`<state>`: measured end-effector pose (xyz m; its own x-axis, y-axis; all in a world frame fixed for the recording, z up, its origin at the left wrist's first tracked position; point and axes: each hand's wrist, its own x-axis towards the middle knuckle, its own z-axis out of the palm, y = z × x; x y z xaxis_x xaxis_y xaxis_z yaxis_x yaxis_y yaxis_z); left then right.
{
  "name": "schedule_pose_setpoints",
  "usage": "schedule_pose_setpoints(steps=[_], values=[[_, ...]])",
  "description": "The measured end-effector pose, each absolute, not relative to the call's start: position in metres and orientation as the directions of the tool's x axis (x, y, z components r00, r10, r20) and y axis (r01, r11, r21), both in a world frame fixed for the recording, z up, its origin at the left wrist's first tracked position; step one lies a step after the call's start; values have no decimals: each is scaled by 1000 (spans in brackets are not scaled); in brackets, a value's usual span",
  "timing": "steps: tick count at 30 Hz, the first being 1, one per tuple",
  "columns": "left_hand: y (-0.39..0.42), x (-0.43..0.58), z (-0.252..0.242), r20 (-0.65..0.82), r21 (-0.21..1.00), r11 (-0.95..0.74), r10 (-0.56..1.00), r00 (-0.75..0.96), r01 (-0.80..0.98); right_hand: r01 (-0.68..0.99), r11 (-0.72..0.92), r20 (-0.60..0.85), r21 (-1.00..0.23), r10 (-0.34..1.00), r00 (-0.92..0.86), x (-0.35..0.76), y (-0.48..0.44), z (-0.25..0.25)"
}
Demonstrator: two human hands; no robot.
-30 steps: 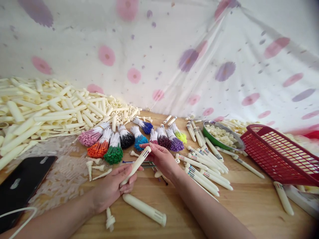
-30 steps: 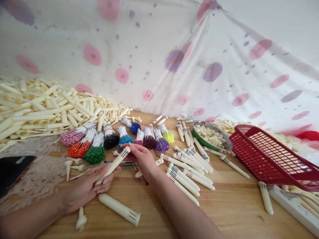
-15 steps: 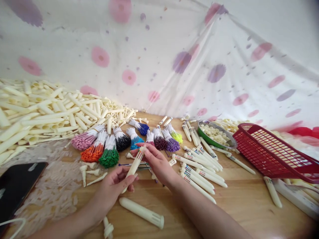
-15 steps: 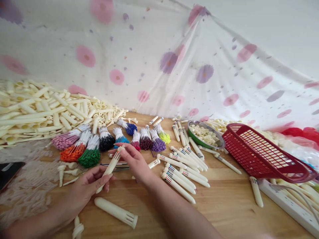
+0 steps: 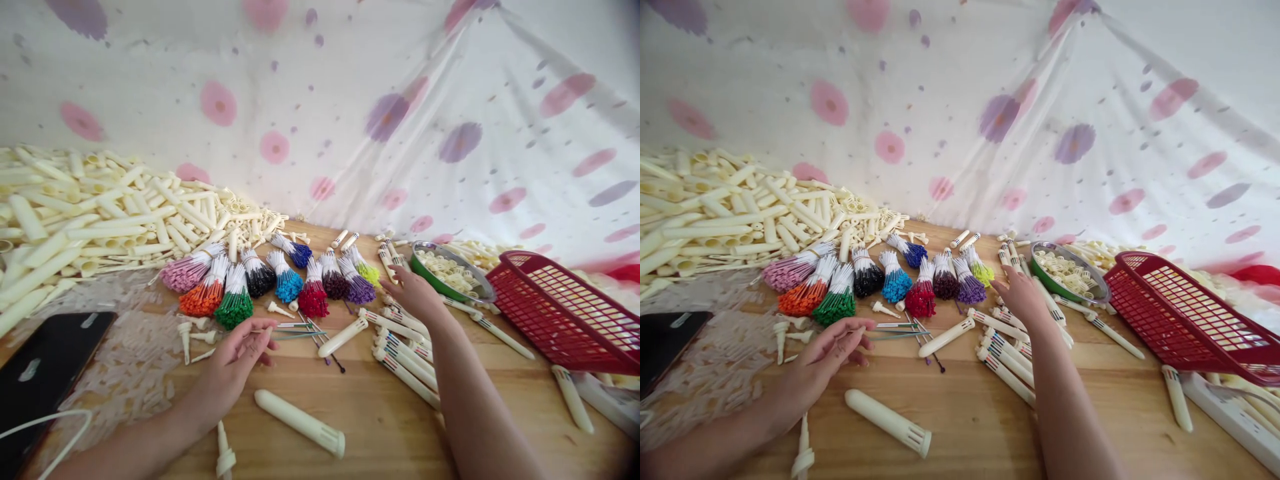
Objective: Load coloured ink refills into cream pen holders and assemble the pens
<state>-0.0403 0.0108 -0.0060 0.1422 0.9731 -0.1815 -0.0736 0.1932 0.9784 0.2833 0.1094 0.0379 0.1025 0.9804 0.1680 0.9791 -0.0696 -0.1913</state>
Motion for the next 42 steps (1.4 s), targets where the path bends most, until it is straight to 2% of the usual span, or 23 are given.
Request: schedule_pose_setpoints(steps=[3,4,6,7,10,13,16,18,20,24,27,29,30,32,33,34,36,38,42], values=[[12,-46,-9,-78,996,82,987,142,-23,982,41,87,-187,996,-25,261,94,50],[12,-49,-10,-18,1000,17,990,143,7,969,158,18,-190,987,-157,250,86,55],[12,-56,-12,118,986,-133,982,146,98,882,413,-128,-227,885,-448,231,72,61],[12,-59,-13,180,967,-202,973,142,156,863,456,-174,-219,852,-495,223,67,62],[14,-70,-15,314,888,-335,942,117,314,865,481,-239,-146,831,-502,210,62,54],[18,-75,-16,410,814,-421,905,117,402,874,478,-226,-89,845,-485,209,66,48],[17,-73,-13,438,779,-436,893,106,451,867,468,-196,-173,846,-496,205,63,54],[12,-69,-9,417,779,-416,903,107,469,813,511,-153,-278,812,-563,195,55,59],[5,-65,-6,385,759,-416,907,170,500,698,618,-52,-360,734,-677,178,44,58],[-5,-62,0,247,659,-507,844,476,556,459,752,188,-473,595,-781,143,27,38],[1,-68,10,65,642,-434,852,520,632,475,699,373,-535,700,-609,129,20,22],[10,-77,19,18,625,-335,909,415,705,541,620,467,-567,784,-409,123,13,17],[15,-83,24,30,625,-258,951,308,737,550,611,493,-569,789,-367,118,7,16],[24,-94,31,123,668,-154,988,97,728,504,704,511,-501,710,-484,106,-6,15],[27,-99,33,160,713,-132,987,23,689,413,805,487,-426,589,-645,98,-14,14],[29,-104,34,168,769,-120,986,-17,628,316,891,447,-327,440,-779,90,-21,12],[28,-110,31,139,869,-113,990,-18,482,254,949,331,-188,305,-893,75,-29,5],[24,-113,26,107,922,-107,994,22,373,267,958,224,-105,284,-932,65,-29,-3],[14,-111,18,29,975,-29,1000,5,220,295,953,202,72,276,-940,68,-4,-11]])
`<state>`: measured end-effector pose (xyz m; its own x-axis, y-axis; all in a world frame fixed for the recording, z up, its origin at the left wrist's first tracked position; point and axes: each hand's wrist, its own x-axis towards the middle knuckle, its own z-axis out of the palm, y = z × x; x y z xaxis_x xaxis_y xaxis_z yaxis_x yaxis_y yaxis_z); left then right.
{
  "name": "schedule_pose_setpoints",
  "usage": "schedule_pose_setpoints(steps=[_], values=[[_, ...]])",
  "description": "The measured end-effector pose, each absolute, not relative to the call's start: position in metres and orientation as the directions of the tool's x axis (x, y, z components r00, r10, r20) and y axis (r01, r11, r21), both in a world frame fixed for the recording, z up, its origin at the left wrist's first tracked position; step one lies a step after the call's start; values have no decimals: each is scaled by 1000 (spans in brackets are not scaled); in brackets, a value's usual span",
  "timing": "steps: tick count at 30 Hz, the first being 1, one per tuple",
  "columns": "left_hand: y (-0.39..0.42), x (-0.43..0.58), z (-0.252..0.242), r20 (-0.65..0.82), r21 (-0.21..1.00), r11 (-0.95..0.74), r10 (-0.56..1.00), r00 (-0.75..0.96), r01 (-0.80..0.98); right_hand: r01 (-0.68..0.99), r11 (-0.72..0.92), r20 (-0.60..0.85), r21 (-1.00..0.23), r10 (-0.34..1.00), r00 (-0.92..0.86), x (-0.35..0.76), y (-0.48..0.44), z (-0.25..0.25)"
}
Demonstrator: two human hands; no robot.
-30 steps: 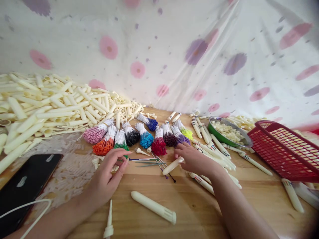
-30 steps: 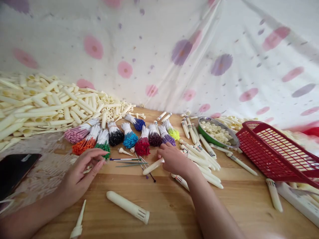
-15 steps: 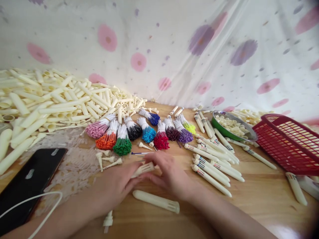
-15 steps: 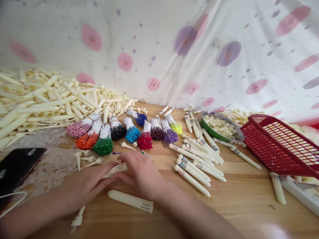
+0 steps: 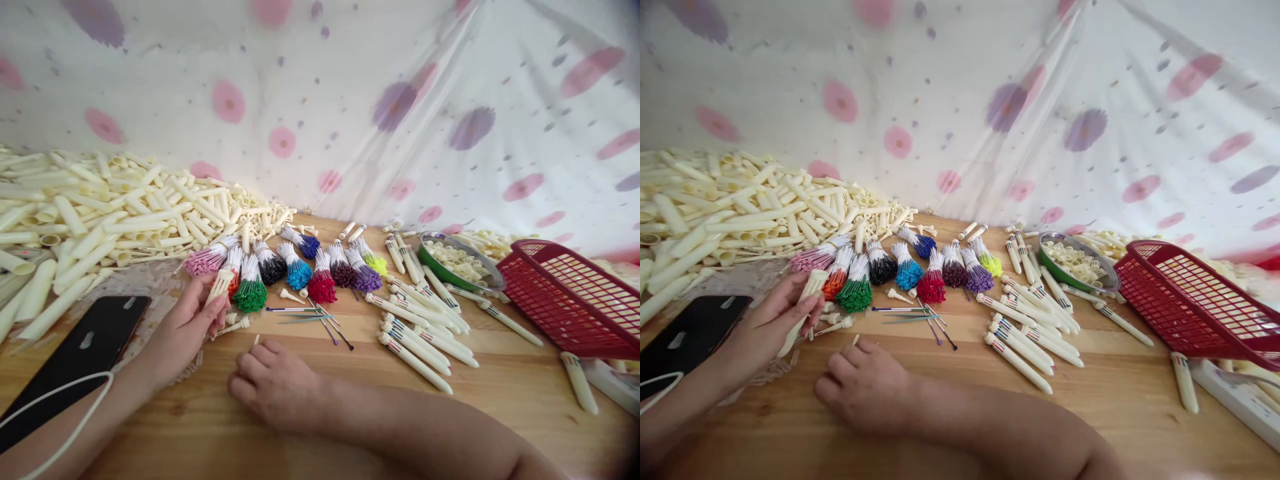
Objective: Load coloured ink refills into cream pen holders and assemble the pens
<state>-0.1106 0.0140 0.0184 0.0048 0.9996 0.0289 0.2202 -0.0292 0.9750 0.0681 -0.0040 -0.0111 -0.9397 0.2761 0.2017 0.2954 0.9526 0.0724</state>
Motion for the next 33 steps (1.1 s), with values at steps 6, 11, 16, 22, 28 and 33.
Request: schedule_pose_setpoints(steps=[6,11,16,22,28,33], values=[[6,-104,15,-9,989,11,1000,-13,148,164,959,208,230,116,-971,93,46,-9],[-8,-111,16,-244,933,200,963,118,298,158,946,250,282,87,-964,106,76,-16],[-18,-108,9,-267,858,97,923,277,505,167,935,347,311,52,-937,111,85,-18],[-13,-99,2,-110,946,51,980,167,319,288,936,565,202,129,-815,86,77,-7],[-9,-109,9,-154,974,172,980,-124,146,562,818,583,-121,517,-627,19,102,16],[-8,-110,4,-244,966,222,952,-186,-131,614,775,438,-150,609,-661,-25,120,19]])
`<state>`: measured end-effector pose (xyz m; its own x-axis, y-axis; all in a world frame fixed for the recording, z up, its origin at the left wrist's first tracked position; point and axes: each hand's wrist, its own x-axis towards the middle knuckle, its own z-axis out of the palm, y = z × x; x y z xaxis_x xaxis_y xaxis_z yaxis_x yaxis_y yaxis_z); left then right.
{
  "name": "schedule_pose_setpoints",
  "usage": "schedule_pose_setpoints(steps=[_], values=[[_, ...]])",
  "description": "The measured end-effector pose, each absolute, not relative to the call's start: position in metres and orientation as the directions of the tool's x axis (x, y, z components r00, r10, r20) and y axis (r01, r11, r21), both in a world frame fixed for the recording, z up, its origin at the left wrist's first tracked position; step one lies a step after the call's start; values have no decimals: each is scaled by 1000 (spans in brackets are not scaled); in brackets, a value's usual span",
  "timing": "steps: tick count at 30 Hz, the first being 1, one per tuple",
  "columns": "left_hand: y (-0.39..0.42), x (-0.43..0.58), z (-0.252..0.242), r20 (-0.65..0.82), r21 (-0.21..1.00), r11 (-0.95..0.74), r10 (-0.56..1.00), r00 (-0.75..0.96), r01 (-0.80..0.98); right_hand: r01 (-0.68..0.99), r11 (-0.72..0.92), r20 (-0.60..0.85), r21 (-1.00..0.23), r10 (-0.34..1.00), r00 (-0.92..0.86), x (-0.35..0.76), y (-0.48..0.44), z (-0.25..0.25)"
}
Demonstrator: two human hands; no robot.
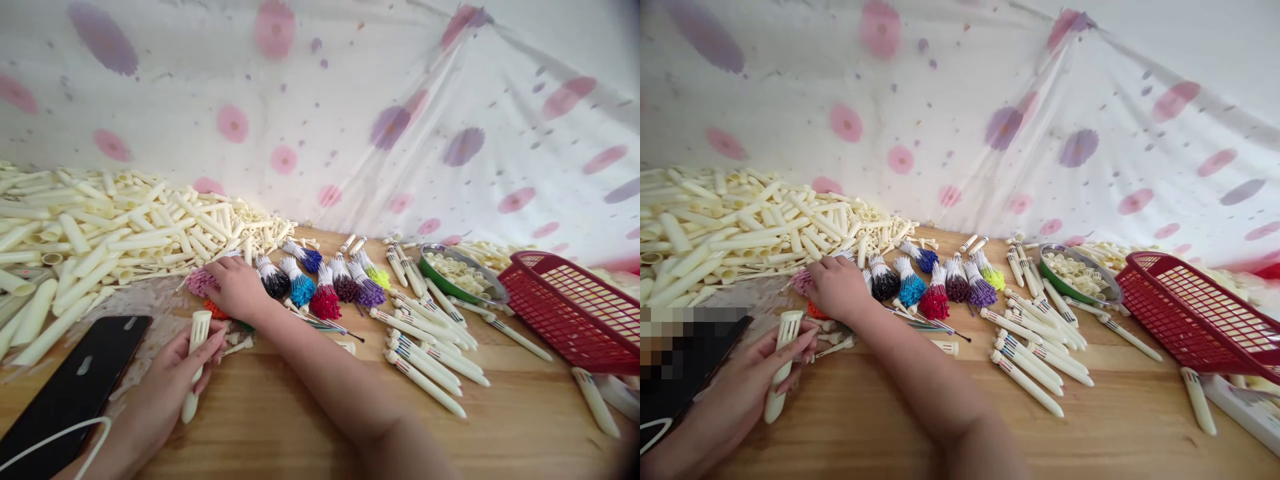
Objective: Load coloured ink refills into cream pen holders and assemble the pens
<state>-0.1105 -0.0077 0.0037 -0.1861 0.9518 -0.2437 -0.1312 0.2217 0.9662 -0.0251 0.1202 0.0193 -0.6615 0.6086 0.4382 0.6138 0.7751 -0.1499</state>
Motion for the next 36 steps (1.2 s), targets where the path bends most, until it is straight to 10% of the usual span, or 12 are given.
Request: schedule_pose_setpoints(steps=[20,36], values=[[17,-120,20,-226,960,150,913,-339,-236,540,734,471,-411,679,-563,-19,123,14],[32,-117,19,-113,977,60,960,-257,-205,264,962,460,71,203,-864,2,107,19]])
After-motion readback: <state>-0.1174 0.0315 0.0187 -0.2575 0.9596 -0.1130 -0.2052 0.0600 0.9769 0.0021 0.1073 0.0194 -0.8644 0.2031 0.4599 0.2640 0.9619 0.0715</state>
